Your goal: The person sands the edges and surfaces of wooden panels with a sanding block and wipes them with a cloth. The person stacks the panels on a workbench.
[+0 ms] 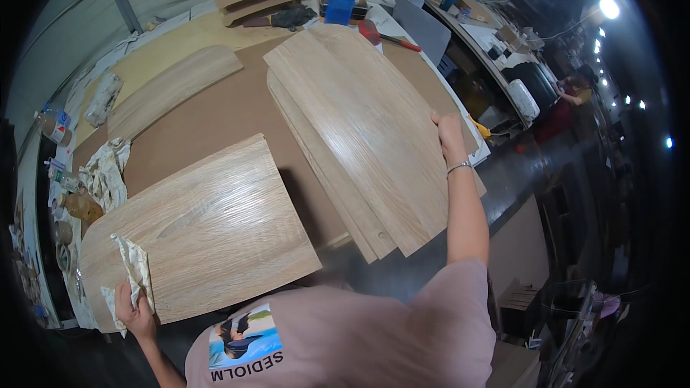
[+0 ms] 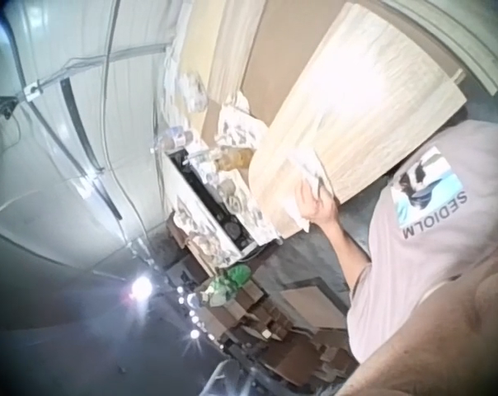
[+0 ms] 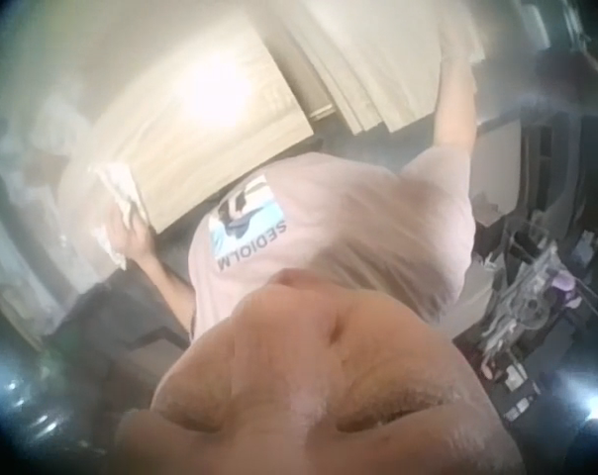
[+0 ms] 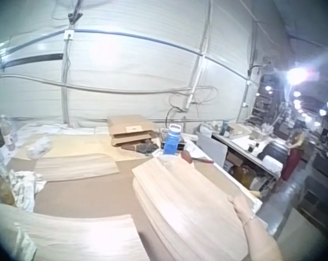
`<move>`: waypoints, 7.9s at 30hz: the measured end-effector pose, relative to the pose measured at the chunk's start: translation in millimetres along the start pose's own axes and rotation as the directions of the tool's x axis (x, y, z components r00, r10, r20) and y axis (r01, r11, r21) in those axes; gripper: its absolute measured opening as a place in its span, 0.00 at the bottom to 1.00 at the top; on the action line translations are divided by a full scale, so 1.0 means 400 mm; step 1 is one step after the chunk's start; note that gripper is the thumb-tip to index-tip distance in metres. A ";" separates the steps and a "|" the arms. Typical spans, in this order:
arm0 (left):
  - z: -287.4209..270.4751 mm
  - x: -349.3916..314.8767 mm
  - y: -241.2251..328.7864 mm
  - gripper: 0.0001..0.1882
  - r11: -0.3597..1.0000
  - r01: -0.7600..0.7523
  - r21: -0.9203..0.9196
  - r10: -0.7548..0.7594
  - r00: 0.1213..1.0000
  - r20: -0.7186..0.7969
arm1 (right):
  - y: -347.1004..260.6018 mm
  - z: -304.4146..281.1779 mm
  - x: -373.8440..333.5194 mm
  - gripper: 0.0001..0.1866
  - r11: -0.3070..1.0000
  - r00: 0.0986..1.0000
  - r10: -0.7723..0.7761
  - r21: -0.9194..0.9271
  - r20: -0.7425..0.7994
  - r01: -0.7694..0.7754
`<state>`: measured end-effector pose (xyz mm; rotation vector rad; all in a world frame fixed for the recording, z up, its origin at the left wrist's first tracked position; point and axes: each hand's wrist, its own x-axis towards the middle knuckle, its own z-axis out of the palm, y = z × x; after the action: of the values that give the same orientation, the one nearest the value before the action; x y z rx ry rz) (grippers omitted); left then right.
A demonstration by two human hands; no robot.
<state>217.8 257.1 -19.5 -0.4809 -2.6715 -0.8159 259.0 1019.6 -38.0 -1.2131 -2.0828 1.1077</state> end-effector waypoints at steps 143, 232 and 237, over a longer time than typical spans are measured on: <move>-0.258 -0.123 -0.099 0.19 0.957 -0.288 -0.024 0.288 0.958 0.002 | -0.392 0.459 -1.185 0.29 0.005 -0.058 -0.805 0.104 0.591 0.995; -0.093 -0.284 -0.111 0.24 -0.256 0.377 -0.890 -0.586 0.671 0.453 | -0.663 0.620 -0.902 0.20 0.472 0.279 -0.711 0.144 0.645 0.870; -0.080 -0.318 -0.164 0.22 -0.154 0.408 -0.900 -0.594 0.690 0.414 | -0.667 0.608 -0.918 0.17 0.521 0.331 -0.705 0.141 0.627 0.842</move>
<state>311.7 158.6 -74.0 0.5620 -1.5310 -2.8124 133.5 527.1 45.6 0.3313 -2.8157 0.8192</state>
